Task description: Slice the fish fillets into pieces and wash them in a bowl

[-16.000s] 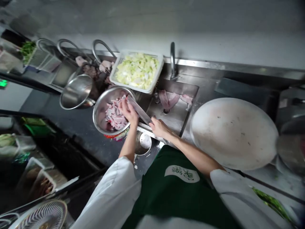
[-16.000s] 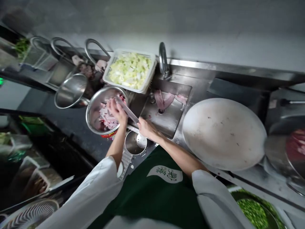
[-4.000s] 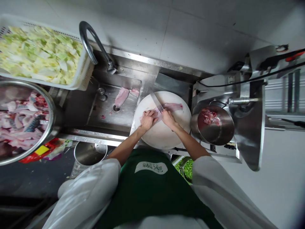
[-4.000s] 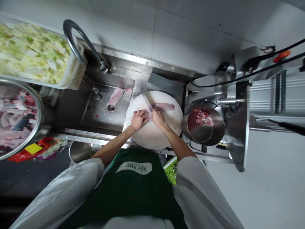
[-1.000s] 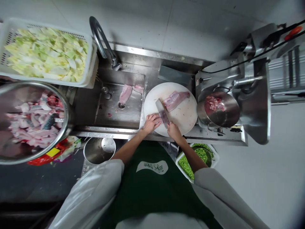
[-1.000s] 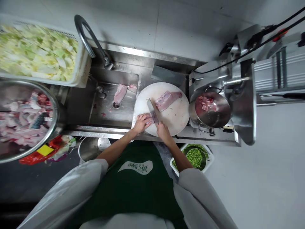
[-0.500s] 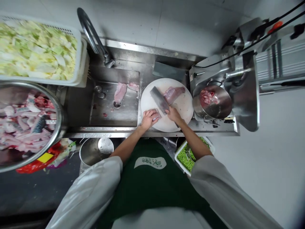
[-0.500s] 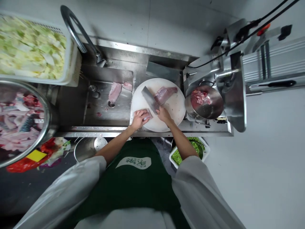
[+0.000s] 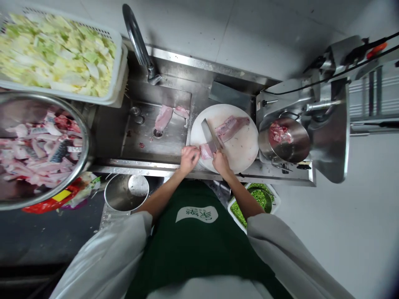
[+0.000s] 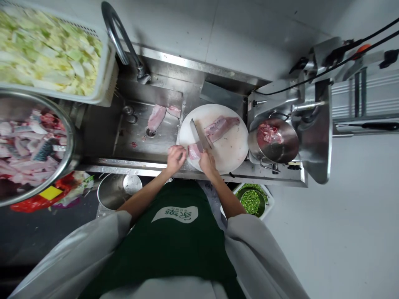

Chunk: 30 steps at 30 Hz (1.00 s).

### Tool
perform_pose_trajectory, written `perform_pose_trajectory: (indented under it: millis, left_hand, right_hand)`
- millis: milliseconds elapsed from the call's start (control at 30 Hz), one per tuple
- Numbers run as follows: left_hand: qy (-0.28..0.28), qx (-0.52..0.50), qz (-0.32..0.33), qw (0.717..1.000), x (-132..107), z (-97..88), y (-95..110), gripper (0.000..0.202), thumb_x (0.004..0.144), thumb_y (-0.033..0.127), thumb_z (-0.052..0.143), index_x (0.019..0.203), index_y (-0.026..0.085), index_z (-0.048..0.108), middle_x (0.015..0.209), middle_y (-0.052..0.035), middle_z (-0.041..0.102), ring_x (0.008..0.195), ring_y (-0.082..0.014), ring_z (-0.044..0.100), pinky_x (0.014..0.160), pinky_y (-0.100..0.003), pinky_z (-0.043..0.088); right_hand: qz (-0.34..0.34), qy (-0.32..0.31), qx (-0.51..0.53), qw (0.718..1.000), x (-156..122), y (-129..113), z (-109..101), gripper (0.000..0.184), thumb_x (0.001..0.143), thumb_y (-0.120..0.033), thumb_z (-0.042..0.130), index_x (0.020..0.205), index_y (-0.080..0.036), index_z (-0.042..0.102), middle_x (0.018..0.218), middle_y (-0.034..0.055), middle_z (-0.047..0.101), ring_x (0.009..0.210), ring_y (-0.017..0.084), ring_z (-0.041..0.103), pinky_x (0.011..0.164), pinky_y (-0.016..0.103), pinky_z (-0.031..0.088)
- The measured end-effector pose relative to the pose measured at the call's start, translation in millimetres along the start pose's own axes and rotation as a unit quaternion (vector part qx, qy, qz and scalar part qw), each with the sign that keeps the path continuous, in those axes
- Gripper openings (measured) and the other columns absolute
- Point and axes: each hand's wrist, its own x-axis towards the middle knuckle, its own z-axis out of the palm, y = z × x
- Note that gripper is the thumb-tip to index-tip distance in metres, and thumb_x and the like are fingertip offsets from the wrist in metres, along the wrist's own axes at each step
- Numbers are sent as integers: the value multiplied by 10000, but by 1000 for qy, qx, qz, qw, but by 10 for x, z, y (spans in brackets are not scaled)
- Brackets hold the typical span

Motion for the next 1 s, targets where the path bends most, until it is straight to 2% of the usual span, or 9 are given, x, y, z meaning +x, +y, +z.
perform_pose_trajectory:
  millis: [100, 300, 433, 567, 633, 700, 833, 900, 1000]
  left_hand:
    - [-91, -3, 83, 992, 190, 270, 83, 230, 1058, 312, 585, 1160, 224, 771, 1271, -122, 719, 1266, -297, 595, 1101, -489, 450]
    - [-102, -2, 94, 990, 227, 412, 33, 259, 1074, 313, 564, 1194, 227, 777, 1282, -123, 719, 1263, -296, 595, 1097, -501, 436]
    - [-116, -11, 102, 988, 229, 399, 1, 245, 1065, 307, 579, 1182, 230, 780, 1303, -123, 715, 1278, -300, 590, 1109, -509, 423]
    - [-118, -17, 103, 987, 261, 350, 37, 230, 1053, 326, 601, 1169, 224, 773, 1300, -123, 718, 1255, -304, 600, 1091, -506, 436]
    - [-86, -35, 100, 991, 220, 254, 26, 227, 1056, 351, 604, 1150, 220, 764, 1258, -118, 726, 1221, -292, 617, 1075, -489, 453]
    - [4, -53, 73, 996, 127, 108, -29, 232, 1070, 363, 581, 1104, 210, 752, 1174, -118, 731, 1156, -278, 638, 1047, -477, 474]
    - [166, -45, 2, 985, -70, -116, -154, 234, 1088, 351, 548, 1032, 204, 722, 1061, -115, 715, 1069, -268, 644, 1013, -478, 492]
    - [128, -41, 22, 991, -76, -88, -159, 220, 1085, 340, 555, 1037, 210, 726, 1094, -113, 718, 1101, -267, 643, 1034, -479, 487]
    - [-7, -39, 96, 995, 39, 107, -114, 206, 1074, 328, 577, 1092, 218, 751, 1199, -112, 721, 1210, -277, 620, 1072, -477, 474]
  right_hand:
    - [-9, -2, -5, 1000, -22, 151, 63, 364, 1128, -221, 387, 1394, -58, 573, 1270, 253, 732, 1203, 298, 715, 971, 328, 513]
    - [15, -53, -34, 998, -441, 500, 259, 300, 1126, -214, 397, 1293, -71, 601, 1147, 233, 759, 1105, 301, 744, 916, 327, 511]
    - [-5, 12, 2, 1000, 7, 256, 193, 302, 1135, -229, 428, 1315, -63, 604, 1216, 227, 749, 1131, 275, 726, 910, 296, 498]
    - [-48, 55, 43, 996, 571, 106, -128, 268, 1117, -213, 498, 1266, -43, 642, 1232, 209, 749, 1147, 239, 700, 925, 265, 487]
    - [-43, 74, 43, 995, 568, 131, -268, 268, 1110, -170, 474, 1284, -39, 631, 1233, 220, 744, 1141, 250, 700, 931, 284, 490]
    - [-29, 112, 34, 993, 372, 155, -304, 313, 1125, -186, 410, 1329, -44, 599, 1193, 232, 746, 1100, 281, 715, 905, 318, 503]
    - [-17, 141, 25, 990, -110, 80, -33, 375, 1145, -286, 359, 1373, -66, 560, 1079, 215, 761, 1000, 306, 742, 846, 343, 525]
    - [-7, 86, 18, 996, -184, -8, 168, 340, 1128, -240, 377, 1347, -72, 575, 1091, 212, 763, 1020, 299, 746, 859, 335, 528]
    - [1, 29, 5, 1000, -100, -82, 344, 321, 1115, -195, 371, 1323, -81, 587, 1160, 213, 759, 1089, 294, 735, 896, 336, 532]
